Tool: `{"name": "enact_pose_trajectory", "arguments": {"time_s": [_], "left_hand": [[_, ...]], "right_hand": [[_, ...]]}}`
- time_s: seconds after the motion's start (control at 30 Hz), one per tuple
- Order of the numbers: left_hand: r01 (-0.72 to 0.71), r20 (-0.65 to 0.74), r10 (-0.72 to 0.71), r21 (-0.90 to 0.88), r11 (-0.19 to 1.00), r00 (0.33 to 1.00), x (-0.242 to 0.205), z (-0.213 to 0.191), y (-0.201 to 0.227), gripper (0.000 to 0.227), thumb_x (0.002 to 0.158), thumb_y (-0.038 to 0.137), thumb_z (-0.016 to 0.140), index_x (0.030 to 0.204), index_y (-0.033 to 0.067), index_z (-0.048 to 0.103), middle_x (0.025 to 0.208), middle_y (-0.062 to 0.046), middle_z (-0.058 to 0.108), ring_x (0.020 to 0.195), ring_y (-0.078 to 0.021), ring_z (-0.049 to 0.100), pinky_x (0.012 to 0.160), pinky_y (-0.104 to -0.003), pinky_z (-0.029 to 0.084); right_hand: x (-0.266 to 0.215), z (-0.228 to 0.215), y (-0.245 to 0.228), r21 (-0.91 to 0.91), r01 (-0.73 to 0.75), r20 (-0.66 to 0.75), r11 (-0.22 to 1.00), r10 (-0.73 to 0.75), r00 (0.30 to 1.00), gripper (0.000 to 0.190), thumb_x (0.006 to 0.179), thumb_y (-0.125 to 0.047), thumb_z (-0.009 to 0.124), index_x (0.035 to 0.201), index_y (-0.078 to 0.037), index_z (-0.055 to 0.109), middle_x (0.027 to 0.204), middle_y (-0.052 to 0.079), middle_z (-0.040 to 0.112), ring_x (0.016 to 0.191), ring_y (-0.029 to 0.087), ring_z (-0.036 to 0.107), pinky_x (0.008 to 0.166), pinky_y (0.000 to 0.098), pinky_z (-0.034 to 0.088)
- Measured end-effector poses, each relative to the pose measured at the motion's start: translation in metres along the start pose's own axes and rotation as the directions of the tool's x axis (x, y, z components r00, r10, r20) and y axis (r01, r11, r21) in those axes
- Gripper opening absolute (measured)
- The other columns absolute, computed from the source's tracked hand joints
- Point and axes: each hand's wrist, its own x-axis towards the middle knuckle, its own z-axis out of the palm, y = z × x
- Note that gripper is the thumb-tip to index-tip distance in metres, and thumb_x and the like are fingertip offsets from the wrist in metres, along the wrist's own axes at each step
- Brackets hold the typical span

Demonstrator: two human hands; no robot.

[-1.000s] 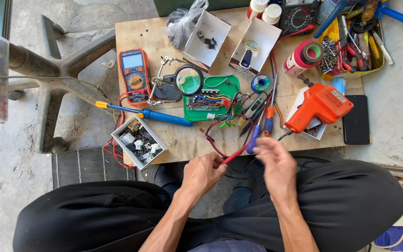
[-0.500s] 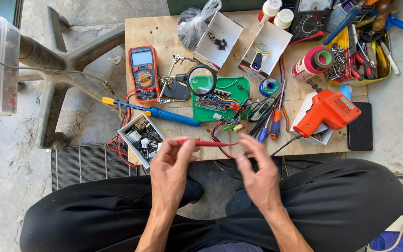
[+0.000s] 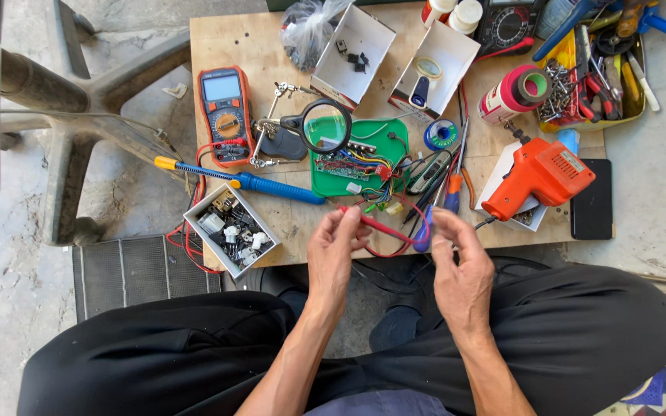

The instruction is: The person sits cross-legged on the floor and inspects a small green circuit board with attached wires. They rotate the board to view both sides, then use a multimeter with red and black probes to test electrical continuity on the board's components.

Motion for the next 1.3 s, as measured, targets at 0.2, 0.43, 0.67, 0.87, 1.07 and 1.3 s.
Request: {"name": "enact_pose_trajectory", "arguments": {"time_s": [0.2, 0.43, 0.67, 0.87, 1.07, 1.3], "left_hand": [[-0.016, -0.097, 0.012, -0.042, 0.999, 0.995, 0.034, -0.017, -0.025, 0.039, 0.103, 0.040, 0.079, 0.129, 0.0121, 0.082, 0.108, -0.008, 0.085, 0.089, -0.0127, 0.079, 0.085, -0.029, 0.067], [0.027, -0.099, -0.035, -0.084, 0.996, 0.995, 0.041, -0.017, -0.027, 0.046, 0.104, 0.037, 0.078, 0.141, 0.0089, 0.077, 0.112, -0.011, 0.083, 0.091, -0.0164, 0.080, 0.090, -0.031, 0.068], [0.133, -0.093, -0.143, -0.106, 0.985, 0.985, 0.020, -0.012, -0.012, 0.072, 0.099, 0.035, 0.070, 0.165, 0.0072, 0.058, 0.119, -0.013, 0.077, 0.102, -0.0217, 0.077, 0.095, -0.033, 0.065], [0.154, -0.054, -0.155, -0.013, 0.988, 0.986, 0.038, -0.011, -0.040, 0.056, 0.095, 0.030, 0.079, 0.144, 0.0040, 0.073, 0.114, -0.007, 0.075, 0.094, -0.0153, 0.071, 0.091, -0.032, 0.064], [0.057, -0.045, -0.054, 0.086, 0.995, 0.998, 0.052, -0.025, -0.073, 0.040, 0.105, 0.032, 0.071, 0.132, 0.0044, 0.078, 0.095, -0.008, 0.076, 0.087, -0.0148, 0.075, 0.088, -0.033, 0.067], [-0.179, 0.104, 0.149, 0.405, 0.897, 0.983, -0.003, 0.001, -0.036, 0.014, 0.098, 0.034, 0.089, 0.102, 0.0208, 0.091, 0.086, -0.004, 0.087, 0.087, -0.0081, 0.076, 0.087, -0.031, 0.067]], "right_hand": [[0.001, 0.001, 0.039, -0.377, -0.184, 0.253, 0.908, 0.292, 0.922, 0.024, 0.100, -0.032, 0.071, 0.114, -0.043, 0.087, 0.105, -0.005, 0.089, 0.112, 0.023, 0.082, 0.102, 0.0432, 0.064], [-0.033, 0.050, 0.065, -0.518, 0.259, 0.760, 0.815, 0.300, 0.576, 0.059, 0.100, -0.036, 0.069, 0.154, -0.013, 0.061, 0.129, 0.020, 0.078, 0.129, 0.043, 0.072, 0.113, 0.0583, 0.051], [-0.013, -0.016, 0.023, -0.221, 0.047, 0.742, 0.974, 0.137, 0.656, 0.028, 0.103, -0.027, 0.069, 0.123, -0.017, 0.086, 0.096, -0.004, 0.083, 0.085, 0.011, 0.077, 0.091, 0.0270, 0.055], [-0.014, -0.029, 0.067, -0.429, 0.521, 0.876, 0.738, 0.201, 0.437, 0.032, 0.100, -0.032, 0.061, 0.123, -0.032, 0.083, 0.124, -0.003, 0.082, 0.116, 0.030, 0.074, 0.093, 0.0516, 0.056], [-0.015, -0.017, 0.035, -0.362, 0.306, 0.896, 0.881, 0.238, 0.375, 0.058, 0.101, -0.064, 0.062, 0.140, -0.022, 0.073, 0.140, 0.000, 0.078, 0.125, 0.024, 0.073, 0.105, 0.0413, 0.053], [0.010, 0.008, 0.022, -0.408, 0.172, 0.628, 0.897, 0.139, 0.766, 0.077, 0.096, -0.033, 0.079, 0.167, -0.026, 0.050, 0.162, 0.010, 0.060, 0.142, 0.042, 0.065, 0.114, 0.0603, 0.055]]}}
